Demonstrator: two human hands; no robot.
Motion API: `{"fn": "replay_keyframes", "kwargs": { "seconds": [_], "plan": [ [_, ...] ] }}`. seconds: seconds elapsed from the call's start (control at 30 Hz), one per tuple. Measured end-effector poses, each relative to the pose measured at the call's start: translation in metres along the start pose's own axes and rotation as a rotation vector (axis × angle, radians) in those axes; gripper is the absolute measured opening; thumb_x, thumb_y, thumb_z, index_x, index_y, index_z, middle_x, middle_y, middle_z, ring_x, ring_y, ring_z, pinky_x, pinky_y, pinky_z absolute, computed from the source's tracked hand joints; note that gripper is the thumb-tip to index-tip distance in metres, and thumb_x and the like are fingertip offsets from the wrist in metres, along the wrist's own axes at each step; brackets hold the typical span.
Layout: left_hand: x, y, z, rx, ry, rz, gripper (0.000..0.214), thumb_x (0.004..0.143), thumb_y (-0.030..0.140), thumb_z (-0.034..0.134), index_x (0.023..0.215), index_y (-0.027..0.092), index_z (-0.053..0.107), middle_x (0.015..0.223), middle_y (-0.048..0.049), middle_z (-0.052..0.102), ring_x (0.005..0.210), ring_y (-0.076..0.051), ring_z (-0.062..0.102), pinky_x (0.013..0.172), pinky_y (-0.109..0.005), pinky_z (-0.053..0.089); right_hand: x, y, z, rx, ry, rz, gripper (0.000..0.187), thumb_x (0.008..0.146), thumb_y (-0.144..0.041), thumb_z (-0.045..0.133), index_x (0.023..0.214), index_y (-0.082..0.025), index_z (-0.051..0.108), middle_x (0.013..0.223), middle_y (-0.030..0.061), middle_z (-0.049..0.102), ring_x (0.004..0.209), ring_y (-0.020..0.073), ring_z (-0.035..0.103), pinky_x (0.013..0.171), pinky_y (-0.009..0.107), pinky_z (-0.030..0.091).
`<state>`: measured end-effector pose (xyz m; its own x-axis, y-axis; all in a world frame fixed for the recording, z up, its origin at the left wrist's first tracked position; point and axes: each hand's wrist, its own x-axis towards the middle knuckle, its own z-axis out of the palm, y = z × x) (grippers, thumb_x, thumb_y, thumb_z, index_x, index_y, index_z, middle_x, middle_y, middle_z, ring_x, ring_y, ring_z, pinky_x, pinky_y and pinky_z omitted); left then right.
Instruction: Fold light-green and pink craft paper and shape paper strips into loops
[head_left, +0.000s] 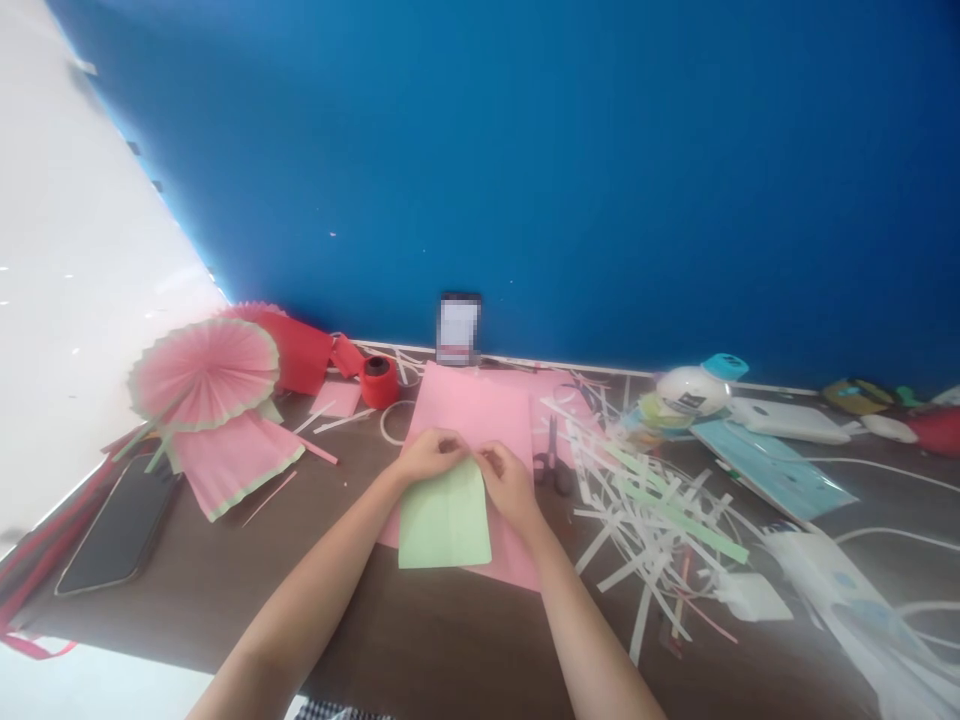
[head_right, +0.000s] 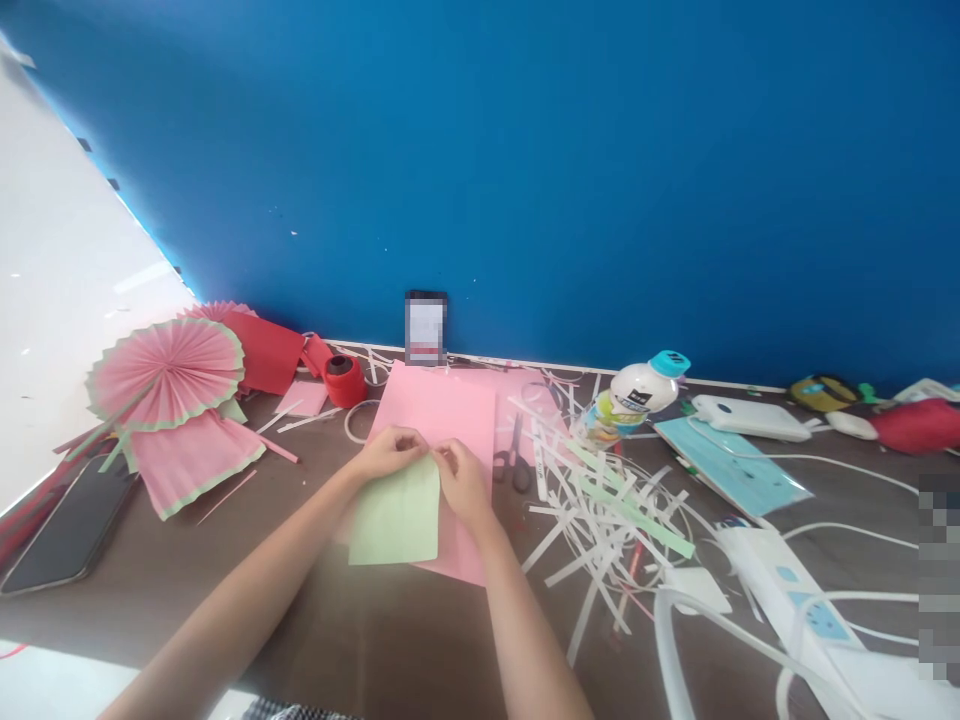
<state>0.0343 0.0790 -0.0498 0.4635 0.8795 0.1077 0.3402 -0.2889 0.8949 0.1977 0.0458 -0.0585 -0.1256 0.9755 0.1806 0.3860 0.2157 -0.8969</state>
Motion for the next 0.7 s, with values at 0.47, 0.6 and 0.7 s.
{"fn": "replay_keyframes", "kwargs": {
  "seconds": [0.47,0.6,0.7],
  "plan": [
    [0.001,0.006,-0.002,0.033,-0.034,0.021,0.018,0.077,0.024,0.048,0.08,0.014,0.062,0.079,-0.0032,0.065,0.07,-0.012,0.058,0.066,-0.022,0.044,0.005,0.001,-0.007,0.184,-0.064,0.065,0.022,0.076,-0.04,0.054,0.075,-0.018,0.057,0.076,0.0032,0.061,0.074,0.0174,0.057,0.068,0.029,0.044],
    [0.001,0.009,-0.005,0.054,-0.091,0.031,0.019,0.078,0.024,0.047,0.08,0.014,0.063,0.077,-0.0026,0.065,0.07,-0.012,0.057,0.067,-0.022,0.043,0.005,0.002,-0.007,0.176,-0.053,0.06,0.021,0.076,-0.039,0.054,0.074,-0.018,0.056,0.074,0.0028,0.059,0.073,0.0169,0.056,0.067,0.028,0.044],
    [0.001,0.01,-0.007,0.063,-0.1,0.019,0.021,0.078,0.023,0.045,0.078,0.013,0.064,0.069,-0.0013,0.063,0.064,-0.011,0.055,0.062,-0.021,0.042,0.005,0.002,-0.006,0.18,-0.057,0.047,0.02,0.076,-0.038,0.054,0.075,-0.018,0.056,0.074,0.0025,0.059,0.073,0.0166,0.055,0.068,0.028,0.044]
  ]
}}
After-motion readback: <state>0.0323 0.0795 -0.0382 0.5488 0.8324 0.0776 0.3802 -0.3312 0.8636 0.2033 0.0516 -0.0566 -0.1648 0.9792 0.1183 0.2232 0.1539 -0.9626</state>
